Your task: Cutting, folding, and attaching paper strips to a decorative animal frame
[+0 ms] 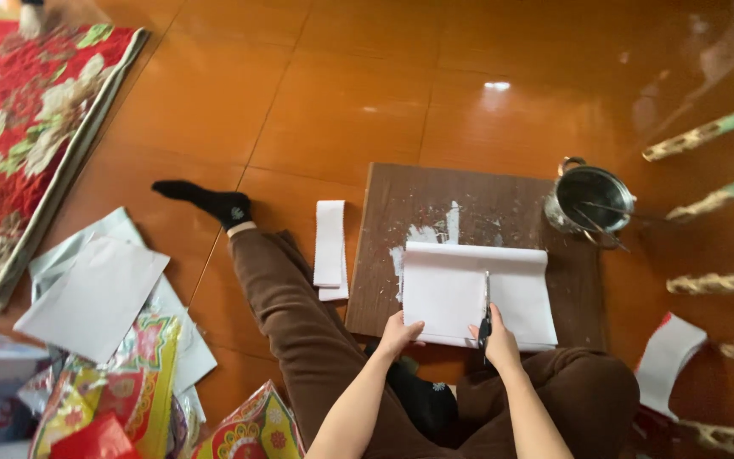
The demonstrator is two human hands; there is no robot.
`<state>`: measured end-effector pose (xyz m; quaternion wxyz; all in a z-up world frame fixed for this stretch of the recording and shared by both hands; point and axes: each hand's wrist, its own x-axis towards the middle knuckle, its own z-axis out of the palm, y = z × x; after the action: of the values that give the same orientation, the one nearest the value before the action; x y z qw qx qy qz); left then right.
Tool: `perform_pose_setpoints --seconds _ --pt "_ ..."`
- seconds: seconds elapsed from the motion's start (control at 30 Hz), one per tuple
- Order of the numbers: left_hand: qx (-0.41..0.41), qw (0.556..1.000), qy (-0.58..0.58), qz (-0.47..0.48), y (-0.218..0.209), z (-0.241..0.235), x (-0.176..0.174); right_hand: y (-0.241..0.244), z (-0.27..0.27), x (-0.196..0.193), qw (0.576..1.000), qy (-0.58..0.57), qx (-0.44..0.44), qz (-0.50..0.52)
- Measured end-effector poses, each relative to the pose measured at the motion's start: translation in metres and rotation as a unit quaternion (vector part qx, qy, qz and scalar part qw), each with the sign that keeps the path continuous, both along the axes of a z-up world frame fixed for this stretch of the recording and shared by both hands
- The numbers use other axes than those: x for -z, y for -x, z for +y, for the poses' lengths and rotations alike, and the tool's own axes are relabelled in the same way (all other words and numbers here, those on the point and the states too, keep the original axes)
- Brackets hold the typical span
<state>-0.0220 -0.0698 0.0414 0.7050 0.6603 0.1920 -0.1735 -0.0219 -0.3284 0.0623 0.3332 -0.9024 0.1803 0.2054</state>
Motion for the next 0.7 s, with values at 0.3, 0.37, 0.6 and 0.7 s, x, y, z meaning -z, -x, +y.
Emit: perform_pose_setpoints --seconds 0.3,0.37,0.6,0.7 --pt "0.016 0.989 0.136 0.048 -0.007 0.010 0.020 0.004 0.008 -0.010 0.998 0.021 -0.014 -0.062" --pt "0.010 0.987 0.158 0.031 -0.006 0.011 0.023 0.004 0.006 -0.005 0.998 0.022 -0.013 -0.061" --pt "0.017 0.985 0.174 0.013 -0.007 0.010 0.031 0.006 0.011 -0.016 0.999 0.032 -0.003 -0.042" --pt "0.028 0.986 0.162 0.029 -0.008 0.011 0.024 0.001 0.012 -0.013 0.997 0.066 -0.023 -0.026"
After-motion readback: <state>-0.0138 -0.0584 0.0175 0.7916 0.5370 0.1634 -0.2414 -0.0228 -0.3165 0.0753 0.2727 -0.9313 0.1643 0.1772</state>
